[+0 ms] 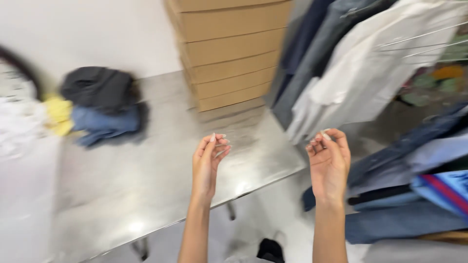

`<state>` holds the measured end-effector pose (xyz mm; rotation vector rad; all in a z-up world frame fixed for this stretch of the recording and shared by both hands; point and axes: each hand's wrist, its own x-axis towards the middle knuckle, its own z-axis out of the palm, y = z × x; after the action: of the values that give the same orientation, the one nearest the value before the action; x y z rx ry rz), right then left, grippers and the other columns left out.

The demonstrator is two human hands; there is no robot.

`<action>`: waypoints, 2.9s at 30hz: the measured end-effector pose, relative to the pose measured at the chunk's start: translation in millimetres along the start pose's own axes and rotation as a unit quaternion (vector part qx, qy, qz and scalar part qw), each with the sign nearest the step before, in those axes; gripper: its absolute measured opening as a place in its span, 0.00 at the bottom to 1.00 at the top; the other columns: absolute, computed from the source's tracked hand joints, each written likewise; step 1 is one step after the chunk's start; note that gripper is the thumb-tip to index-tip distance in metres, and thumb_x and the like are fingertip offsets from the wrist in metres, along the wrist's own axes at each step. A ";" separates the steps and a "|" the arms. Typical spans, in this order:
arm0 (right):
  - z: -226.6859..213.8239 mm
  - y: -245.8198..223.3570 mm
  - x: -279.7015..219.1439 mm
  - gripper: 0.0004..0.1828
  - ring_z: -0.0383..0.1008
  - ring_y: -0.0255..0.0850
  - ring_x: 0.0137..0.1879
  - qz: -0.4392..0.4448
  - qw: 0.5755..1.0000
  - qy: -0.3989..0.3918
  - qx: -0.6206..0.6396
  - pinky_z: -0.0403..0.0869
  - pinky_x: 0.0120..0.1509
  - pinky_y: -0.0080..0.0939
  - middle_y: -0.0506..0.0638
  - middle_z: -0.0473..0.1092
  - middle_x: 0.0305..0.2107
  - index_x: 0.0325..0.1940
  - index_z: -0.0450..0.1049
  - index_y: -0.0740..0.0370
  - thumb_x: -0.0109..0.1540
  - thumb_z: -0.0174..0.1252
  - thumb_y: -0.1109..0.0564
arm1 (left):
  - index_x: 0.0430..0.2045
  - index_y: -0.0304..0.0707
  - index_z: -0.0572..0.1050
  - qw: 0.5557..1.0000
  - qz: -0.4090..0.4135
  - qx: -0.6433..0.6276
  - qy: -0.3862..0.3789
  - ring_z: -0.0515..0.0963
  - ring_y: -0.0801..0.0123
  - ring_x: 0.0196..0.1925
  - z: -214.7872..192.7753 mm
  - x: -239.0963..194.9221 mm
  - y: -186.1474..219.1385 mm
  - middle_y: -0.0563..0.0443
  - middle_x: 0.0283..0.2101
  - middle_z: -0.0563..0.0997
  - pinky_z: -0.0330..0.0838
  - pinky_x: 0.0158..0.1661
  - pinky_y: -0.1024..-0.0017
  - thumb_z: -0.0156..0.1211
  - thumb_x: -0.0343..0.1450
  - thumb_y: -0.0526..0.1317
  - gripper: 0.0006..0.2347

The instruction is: The person picks up folded clothes from a metal table, unfolds them, and places them on hangers. They then hang the clothes on a metal clothing rack. The items handled include a light blue baseball jersey, a light blue button-up shirt, and several pairs of jeans.

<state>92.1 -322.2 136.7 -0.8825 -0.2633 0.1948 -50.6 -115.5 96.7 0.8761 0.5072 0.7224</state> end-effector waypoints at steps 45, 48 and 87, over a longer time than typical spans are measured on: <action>406.3 587.1 62.1 0.67 0.26 0.78 0.78 -0.176 0.600 -0.450 -0.637 0.61 0.65 0.82 0.59 0.14 0.74 0.82 0.36 0.32 0.52 0.76 0.51 | 0.25 0.45 0.65 0.924 0.114 -0.117 0.344 0.80 0.62 0.37 -304.4 74.0 150.2 0.47 0.38 0.79 0.76 0.46 0.60 0.53 0.74 0.42 0.08; 400.2 605.4 73.6 0.61 0.33 0.80 0.76 -0.212 0.579 -0.441 -0.653 0.66 0.64 0.74 0.68 0.29 0.75 0.81 0.35 0.33 0.56 0.72 0.46 | 0.26 0.45 0.66 0.913 0.122 -0.119 0.370 0.79 0.63 0.38 -320.5 73.4 142.5 0.48 0.38 0.78 0.73 0.47 0.61 0.53 0.74 0.43 0.07; 65.9 229.8 -54.5 0.19 0.80 0.41 0.45 -0.096 0.870 -0.087 -0.476 0.76 0.51 0.39 0.53 0.80 0.36 0.44 0.83 0.55 0.53 0.70 0.71 | 0.51 0.45 0.77 0.964 -0.102 0.239 -0.056 0.76 0.58 0.60 -252.6 98.7 11.2 0.44 0.52 0.80 0.70 0.58 0.59 0.72 0.66 0.54 0.22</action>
<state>6.5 -146.1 -10.9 -1.8160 -0.6400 -0.0636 -157.4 90.8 -43.7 1.2849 0.6739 0.3609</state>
